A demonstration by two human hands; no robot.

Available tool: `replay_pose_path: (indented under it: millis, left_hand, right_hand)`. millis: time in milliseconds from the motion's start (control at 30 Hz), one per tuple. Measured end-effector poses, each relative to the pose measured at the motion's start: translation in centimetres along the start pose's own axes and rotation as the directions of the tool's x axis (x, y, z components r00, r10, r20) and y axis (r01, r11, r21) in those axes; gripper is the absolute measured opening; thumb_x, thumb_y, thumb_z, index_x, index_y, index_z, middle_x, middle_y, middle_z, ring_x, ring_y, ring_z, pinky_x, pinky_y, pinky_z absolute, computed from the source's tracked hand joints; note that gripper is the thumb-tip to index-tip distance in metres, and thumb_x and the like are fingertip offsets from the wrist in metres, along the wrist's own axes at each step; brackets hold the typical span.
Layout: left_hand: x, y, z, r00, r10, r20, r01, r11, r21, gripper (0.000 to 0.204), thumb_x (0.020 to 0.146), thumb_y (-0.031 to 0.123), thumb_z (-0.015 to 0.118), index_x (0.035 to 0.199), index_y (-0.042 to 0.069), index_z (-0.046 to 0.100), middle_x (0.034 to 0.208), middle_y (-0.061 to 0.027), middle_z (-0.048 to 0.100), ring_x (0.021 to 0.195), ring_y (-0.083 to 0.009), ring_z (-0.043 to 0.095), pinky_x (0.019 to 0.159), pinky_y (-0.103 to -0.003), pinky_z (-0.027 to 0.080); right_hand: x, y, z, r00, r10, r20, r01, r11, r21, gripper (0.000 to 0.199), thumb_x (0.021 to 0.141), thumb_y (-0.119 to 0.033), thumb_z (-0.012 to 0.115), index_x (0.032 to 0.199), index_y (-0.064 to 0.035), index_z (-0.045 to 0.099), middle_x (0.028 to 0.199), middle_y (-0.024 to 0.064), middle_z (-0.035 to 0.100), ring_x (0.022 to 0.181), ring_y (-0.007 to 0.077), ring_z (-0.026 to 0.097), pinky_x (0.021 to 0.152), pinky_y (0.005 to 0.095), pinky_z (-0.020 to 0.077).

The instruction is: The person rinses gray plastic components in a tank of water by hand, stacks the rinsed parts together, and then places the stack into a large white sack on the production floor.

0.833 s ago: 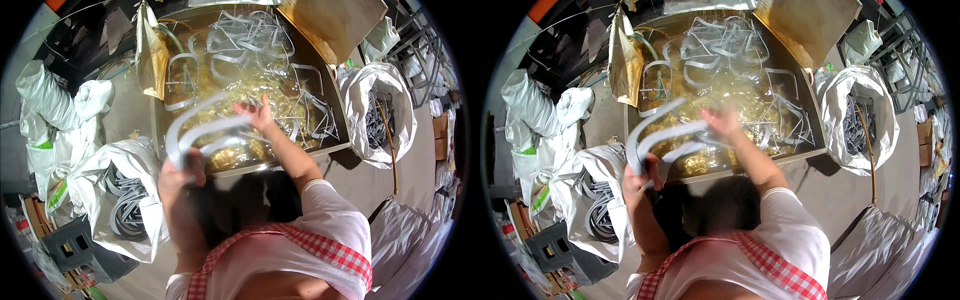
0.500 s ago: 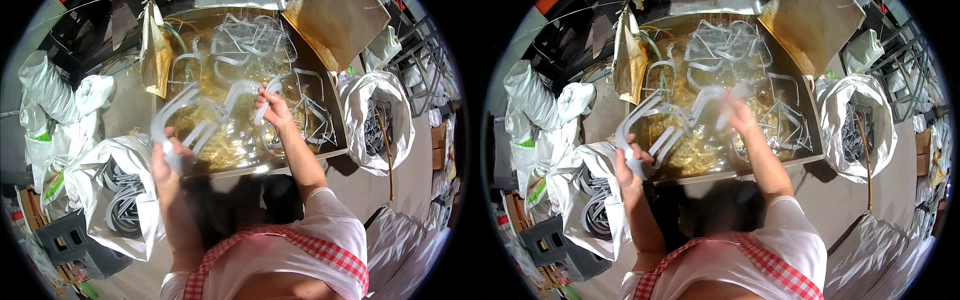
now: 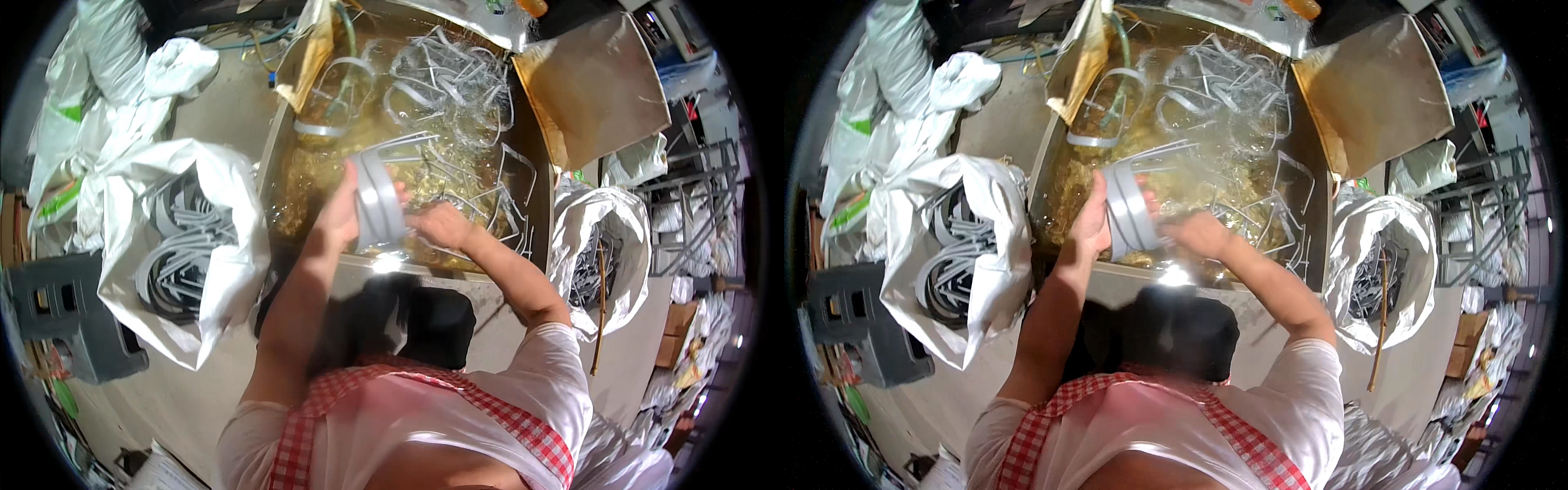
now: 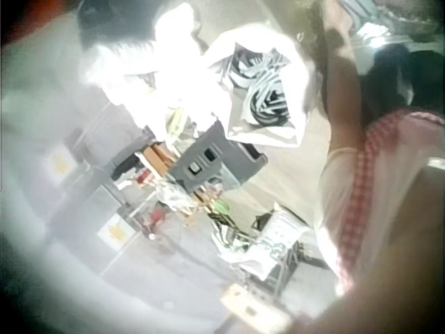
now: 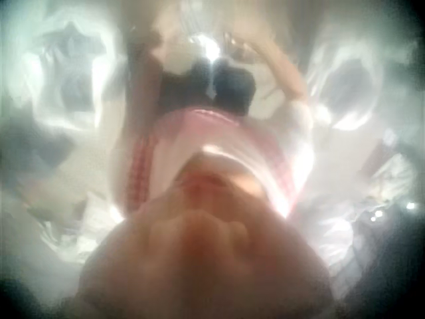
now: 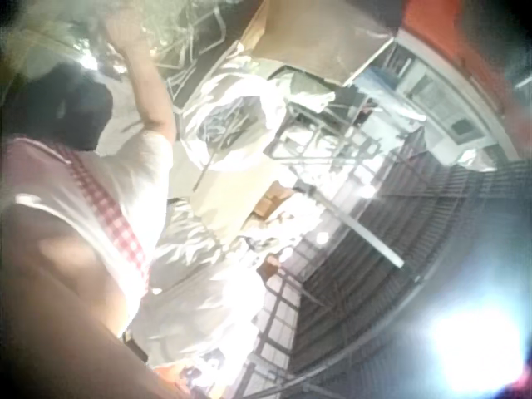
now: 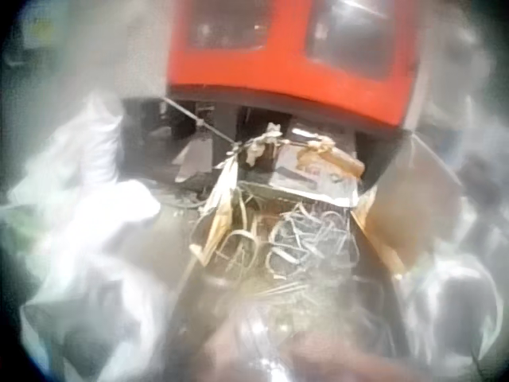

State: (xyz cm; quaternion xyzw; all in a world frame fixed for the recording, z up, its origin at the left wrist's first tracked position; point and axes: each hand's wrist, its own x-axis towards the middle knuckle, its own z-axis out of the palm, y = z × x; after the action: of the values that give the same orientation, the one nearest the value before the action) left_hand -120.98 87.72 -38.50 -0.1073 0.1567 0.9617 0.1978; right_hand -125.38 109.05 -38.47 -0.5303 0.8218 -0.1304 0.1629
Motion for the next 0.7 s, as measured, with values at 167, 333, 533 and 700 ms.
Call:
replay_pose_path:
  millis: [167, 333, 533, 700]
  left_hand:
    - [-0.8, -0.4, -1.6, 0.989, 0.139, 0.043, -0.144, 0.980, 0.138, 0.043, 0.082, 0.020, 0.059, 0.117, 0.000, 0.044, 0.099, -0.0158, 0.059, 0.086, -0.0260, 0.060, 0.075, -0.037, 0.051]
    - [-1.3, 0.2, -0.4, 0.991, 0.105, 0.085, -0.132, 0.888, 0.440, 0.031, 0.078, 0.014, 0.060, 0.103, -0.002, 0.053, 0.081, -0.0130, 0.061, 0.070, -0.0220, 0.062, 0.065, -0.034, 0.052]
    - [-2.3, -0.5, 0.0, 0.944, -0.161, 0.288, 0.022, 0.902, 0.430, 0.044, 0.072, 0.018, 0.067, 0.107, -0.002, 0.050, 0.082, -0.0147, 0.060, 0.070, -0.0238, 0.061, 0.063, -0.034, 0.051]
    - [-1.6, 1.9, -1.7, 0.976, 0.089, 0.200, -0.198, 0.750, 0.631, 0.048, 0.080, 0.037, 0.061, 0.108, -0.001, 0.051, 0.095, -0.0141, 0.060, 0.086, -0.0253, 0.059, 0.079, -0.034, 0.049]
  right_hand:
    - [1.4, -0.1, 1.2, 0.994, -0.087, -0.060, 0.085, 0.996, -0.033, 0.032, 0.070, -0.008, 0.059, 0.102, -0.0088, 0.055, 0.095, 0.0129, 0.059, 0.091, 0.0314, 0.056, 0.081, 0.0394, 0.0436]
    - [3.7, -2.5, -7.6, 0.904, -0.046, -0.425, 0.039, 0.999, -0.025, 0.049, 0.070, -0.009, 0.063, 0.117, -0.0076, 0.048, 0.111, 0.0143, 0.055, 0.104, 0.0327, 0.050, 0.095, 0.0429, 0.0332]
    - [7.9, 0.6, -5.9, 0.984, 0.162, -0.073, -0.162, 0.987, 0.008, 0.050, 0.070, -0.009, 0.058, 0.119, -0.0105, 0.047, 0.111, 0.0167, 0.056, 0.101, 0.0341, 0.053, 0.088, 0.0406, 0.0398]
    - [7.1, 2.6, -3.4, 0.868, 0.488, -0.097, -0.477, 0.872, 0.111, 0.038, 0.073, -0.008, 0.048, 0.110, -0.0051, 0.051, 0.108, 0.0183, 0.056, 0.098, 0.0339, 0.054, 0.082, 0.0400, 0.0427]
